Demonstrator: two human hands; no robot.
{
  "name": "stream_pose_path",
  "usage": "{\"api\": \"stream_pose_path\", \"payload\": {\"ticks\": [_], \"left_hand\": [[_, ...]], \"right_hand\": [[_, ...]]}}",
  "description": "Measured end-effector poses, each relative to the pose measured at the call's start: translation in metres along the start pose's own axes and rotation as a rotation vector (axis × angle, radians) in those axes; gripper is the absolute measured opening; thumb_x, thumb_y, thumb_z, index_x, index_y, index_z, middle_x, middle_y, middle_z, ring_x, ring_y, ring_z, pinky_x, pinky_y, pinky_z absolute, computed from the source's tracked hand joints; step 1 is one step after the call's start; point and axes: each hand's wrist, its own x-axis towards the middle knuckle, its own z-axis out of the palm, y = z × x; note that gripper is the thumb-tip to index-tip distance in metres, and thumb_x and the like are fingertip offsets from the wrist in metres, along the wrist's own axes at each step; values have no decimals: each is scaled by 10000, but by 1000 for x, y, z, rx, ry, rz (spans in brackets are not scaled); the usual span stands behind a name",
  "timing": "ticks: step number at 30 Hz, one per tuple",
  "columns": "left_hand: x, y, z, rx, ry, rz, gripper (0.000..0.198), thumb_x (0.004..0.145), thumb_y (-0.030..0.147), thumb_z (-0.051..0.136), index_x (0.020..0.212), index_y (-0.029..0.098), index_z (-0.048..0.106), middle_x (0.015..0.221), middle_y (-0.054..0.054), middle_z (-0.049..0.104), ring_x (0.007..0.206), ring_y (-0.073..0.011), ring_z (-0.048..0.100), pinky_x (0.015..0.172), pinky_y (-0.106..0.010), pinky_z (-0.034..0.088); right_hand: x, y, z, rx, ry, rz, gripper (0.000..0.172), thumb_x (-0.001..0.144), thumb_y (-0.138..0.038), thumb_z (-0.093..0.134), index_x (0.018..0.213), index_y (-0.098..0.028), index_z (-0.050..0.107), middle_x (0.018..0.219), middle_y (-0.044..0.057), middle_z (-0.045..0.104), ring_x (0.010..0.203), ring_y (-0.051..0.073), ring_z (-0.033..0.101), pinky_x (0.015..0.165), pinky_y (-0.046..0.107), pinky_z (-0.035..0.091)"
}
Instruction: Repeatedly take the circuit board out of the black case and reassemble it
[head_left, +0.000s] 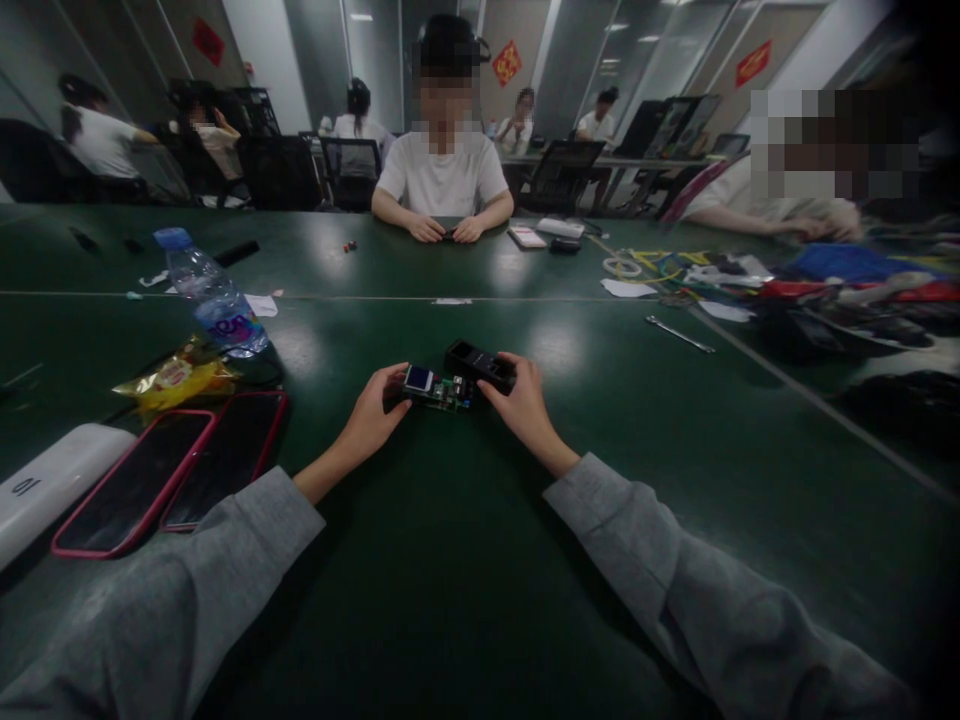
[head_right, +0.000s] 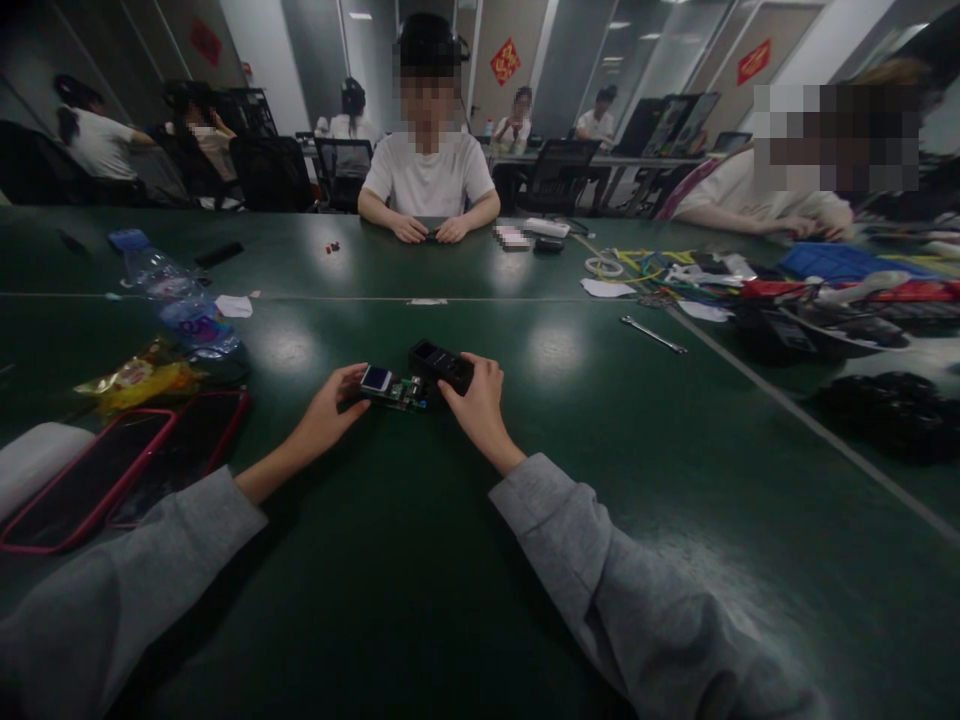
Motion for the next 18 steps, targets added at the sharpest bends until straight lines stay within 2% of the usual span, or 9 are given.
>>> {"api": "stream_pose_path", "payload": {"ticks": [8,18], "left_hand": [[0,-2,1,75,18,0,508,837,195,595,1320,231,441,1209,-74,556,1124,-230,557,984,-484,464],[0,3,-1,72,-12,-4,478,850,206,583,1308,232,451,1172,-62,594,1092,-219,575,973,-460,470]], "right_hand": [[-1,-1,1,-17,-10,-10,466,777,-283,660,1213,-232,502,1169,118,457,1136,336,459,931,603,454],[-2,-3,-1,12,-33,-27,442,793,-243,626,1212,-225,489,1157,117,496,1105,320,488,948,569,455]]}}
